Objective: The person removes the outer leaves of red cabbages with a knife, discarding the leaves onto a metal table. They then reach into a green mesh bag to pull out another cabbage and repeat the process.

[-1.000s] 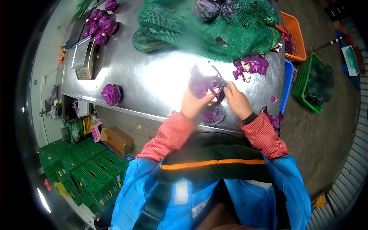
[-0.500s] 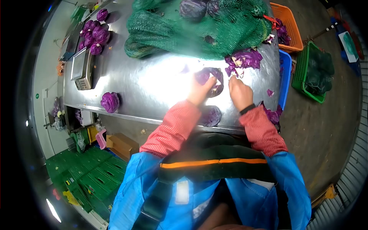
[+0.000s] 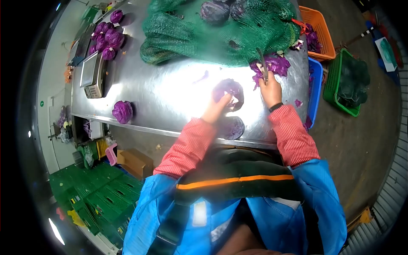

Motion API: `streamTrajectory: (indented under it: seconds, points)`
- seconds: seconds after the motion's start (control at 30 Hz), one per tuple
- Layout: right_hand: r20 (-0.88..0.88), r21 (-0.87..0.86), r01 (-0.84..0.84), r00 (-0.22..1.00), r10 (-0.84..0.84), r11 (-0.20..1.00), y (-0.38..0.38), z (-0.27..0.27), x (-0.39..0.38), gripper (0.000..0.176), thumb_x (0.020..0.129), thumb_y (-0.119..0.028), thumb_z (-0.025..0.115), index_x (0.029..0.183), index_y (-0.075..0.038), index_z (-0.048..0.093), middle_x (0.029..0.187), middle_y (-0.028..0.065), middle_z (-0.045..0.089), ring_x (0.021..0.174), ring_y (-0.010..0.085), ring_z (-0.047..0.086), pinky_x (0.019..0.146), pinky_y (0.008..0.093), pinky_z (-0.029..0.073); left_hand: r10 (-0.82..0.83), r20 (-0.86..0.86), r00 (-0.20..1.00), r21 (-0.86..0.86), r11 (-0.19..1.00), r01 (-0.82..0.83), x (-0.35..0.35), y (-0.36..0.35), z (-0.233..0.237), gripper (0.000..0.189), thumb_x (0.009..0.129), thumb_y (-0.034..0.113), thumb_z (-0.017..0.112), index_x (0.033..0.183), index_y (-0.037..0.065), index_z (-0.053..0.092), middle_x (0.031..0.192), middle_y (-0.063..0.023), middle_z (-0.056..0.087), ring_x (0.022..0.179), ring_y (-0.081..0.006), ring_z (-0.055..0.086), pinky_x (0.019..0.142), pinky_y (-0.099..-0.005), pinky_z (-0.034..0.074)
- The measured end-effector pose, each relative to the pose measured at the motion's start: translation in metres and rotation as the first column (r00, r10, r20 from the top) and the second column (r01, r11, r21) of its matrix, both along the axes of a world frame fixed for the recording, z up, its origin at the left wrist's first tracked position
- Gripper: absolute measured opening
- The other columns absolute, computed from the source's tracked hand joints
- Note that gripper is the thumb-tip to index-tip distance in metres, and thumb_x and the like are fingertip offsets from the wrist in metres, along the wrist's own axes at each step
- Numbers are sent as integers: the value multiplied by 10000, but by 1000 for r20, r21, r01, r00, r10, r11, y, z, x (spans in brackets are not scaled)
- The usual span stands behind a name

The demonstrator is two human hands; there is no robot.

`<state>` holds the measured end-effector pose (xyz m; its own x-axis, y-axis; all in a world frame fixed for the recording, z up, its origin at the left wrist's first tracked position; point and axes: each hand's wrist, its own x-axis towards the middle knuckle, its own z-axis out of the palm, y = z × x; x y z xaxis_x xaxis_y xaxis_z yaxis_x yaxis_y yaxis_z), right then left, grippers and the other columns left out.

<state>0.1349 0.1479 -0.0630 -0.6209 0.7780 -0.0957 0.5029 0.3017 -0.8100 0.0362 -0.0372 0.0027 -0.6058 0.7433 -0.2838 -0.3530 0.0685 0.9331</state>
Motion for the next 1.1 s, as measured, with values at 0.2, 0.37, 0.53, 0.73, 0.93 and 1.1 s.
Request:
streamTrajectory:
  seconds: [0.2,0.37,0.53,0.73,0.93,1.1]
  points:
    - [-78,-345,-355,933,350,869,-41,46,-2,532,850,-225,671,1294,-37,447,965,161,651,811,269,656,753,379,509,-33,-239,971,-175,984,-10,0,-8,13,722,799,358,750,1345,24,416,1234,-206,431,1164,-299,490,976,-388,435]
    - [-435,-350,-389,873,220,852,-38,-17,8,484,825,-283,676,1226,-70,508,743,63,602,657,185,611,634,322,496,-288,-819,495,-302,952,54,-23,-13,-5,615,871,252,639,1382,8,400,1346,-245,427,1228,-410,425,1047,-432,356]
    - [-90,309,-196,968,234,931,-45,-36,4,367,824,-237,634,1152,-90,558,682,196,623,663,372,642,616,452,503,-249,-683,687,-179,969,173,-23,-6,-7,531,896,170,592,1376,26,417,1284,-201,430,1143,-302,481,974,-363,409]
    - [56,180,-128,991,119,975,-17,-3,5,318,844,-247,634,1087,-58,556,709,209,644,686,409,640,619,496,497,-84,-996,31,-81,993,83,-5,-3,27,577,918,216,600,1404,23,356,1257,-188,471,1135,-241,509,938,-332,441]
    - [17,-116,-371,927,375,921,-52,23,5,456,955,-436,502,1261,-98,499,938,211,671,865,385,657,758,426,500,146,-387,910,76,989,-126,13,-6,8,778,825,256,722,1432,6,304,1262,-203,524,1157,-267,533,971,-366,441]
    - [137,-82,-474,866,482,876,-44,43,-1,480,956,-449,468,1309,-125,499,871,219,673,801,390,661,707,459,506,37,-684,728,-53,994,-100,1,-2,-1,853,686,236,781,1407,44,367,1217,-204,523,1163,-339,516,986,-405,426]
